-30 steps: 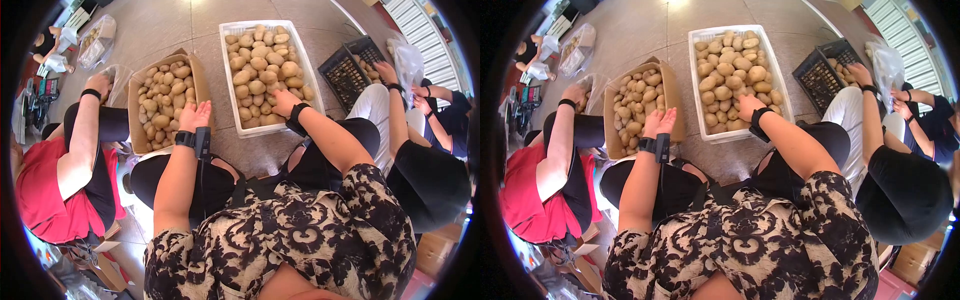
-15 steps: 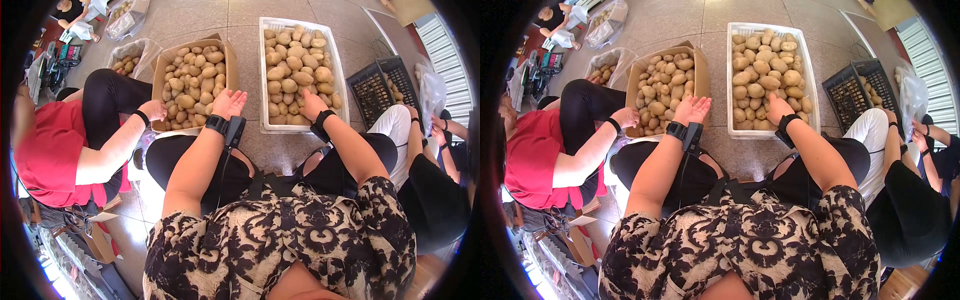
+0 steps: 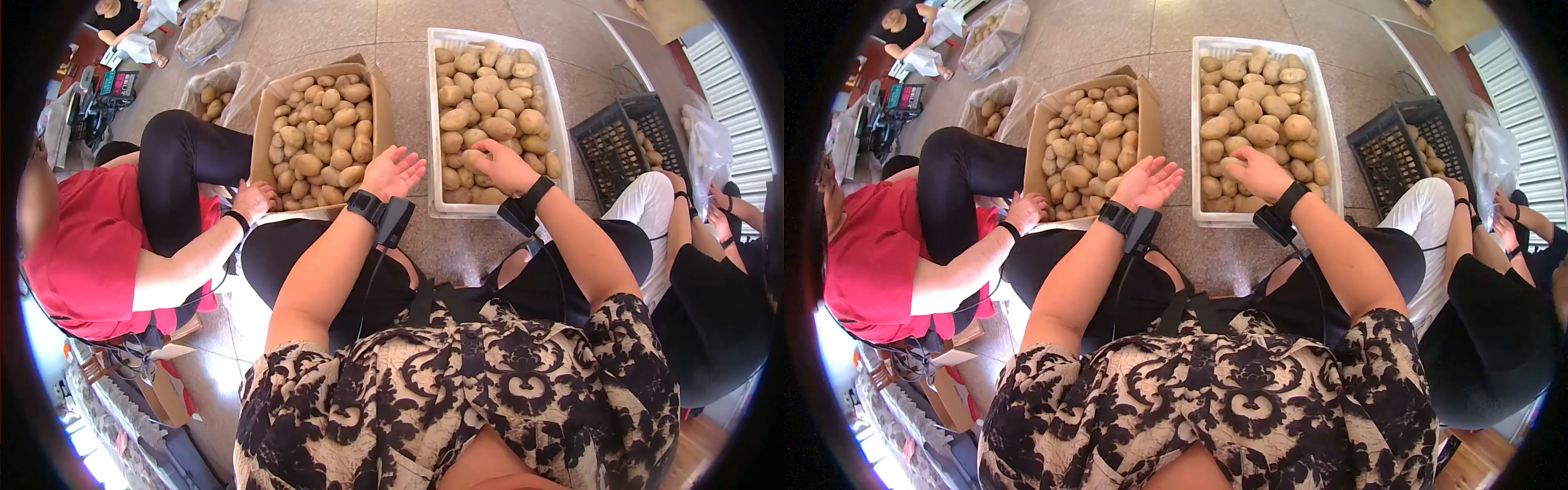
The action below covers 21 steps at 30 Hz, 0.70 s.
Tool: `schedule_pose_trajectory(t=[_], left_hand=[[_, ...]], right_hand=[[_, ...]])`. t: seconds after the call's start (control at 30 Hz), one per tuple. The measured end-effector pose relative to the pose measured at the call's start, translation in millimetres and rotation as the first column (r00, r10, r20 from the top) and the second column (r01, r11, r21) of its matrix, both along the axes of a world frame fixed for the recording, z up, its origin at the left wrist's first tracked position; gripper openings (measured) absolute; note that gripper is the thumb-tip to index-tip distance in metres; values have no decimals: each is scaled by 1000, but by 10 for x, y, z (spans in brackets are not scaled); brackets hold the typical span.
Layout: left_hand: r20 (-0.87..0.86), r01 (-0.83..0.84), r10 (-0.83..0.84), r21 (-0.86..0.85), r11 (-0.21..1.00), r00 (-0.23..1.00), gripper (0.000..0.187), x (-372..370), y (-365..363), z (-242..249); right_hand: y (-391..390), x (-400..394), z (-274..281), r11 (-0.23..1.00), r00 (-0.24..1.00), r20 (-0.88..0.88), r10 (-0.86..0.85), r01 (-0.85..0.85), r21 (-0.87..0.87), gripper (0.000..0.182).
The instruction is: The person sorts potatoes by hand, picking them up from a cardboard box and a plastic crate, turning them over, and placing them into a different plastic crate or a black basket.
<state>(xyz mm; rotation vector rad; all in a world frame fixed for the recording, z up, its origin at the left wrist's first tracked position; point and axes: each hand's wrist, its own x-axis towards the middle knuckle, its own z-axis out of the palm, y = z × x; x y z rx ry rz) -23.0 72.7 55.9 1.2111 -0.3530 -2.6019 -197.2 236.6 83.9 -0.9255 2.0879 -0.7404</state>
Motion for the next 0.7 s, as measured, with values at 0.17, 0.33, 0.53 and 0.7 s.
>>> schedule_pose_trajectory(t=[0.17, 0.33, 0.53, 0.7], left_hand=[[-31, 133, -133, 15, 991, 991, 28, -1, 76, 162], [-69, 260, -261, -27, 965, 963, 26, -18, 105, 219], [-94, 219, -226, -73, 973, 970, 24, -15, 30, 154], [58, -56, 61, -91, 994, 996, 28, -6, -243, -121]], right_hand=[[-77, 222, 374, 994, 896, 444, -20, 65, -86, 34], [-97, 319, 328, 957, 839, 510, 192, -45, -285, 34], [-77, 328, 309, 936, 898, 276, 342, -298, -188, 30], [-28, 281, 256, 943, 934, 154, 322, -302, -143, 32]])
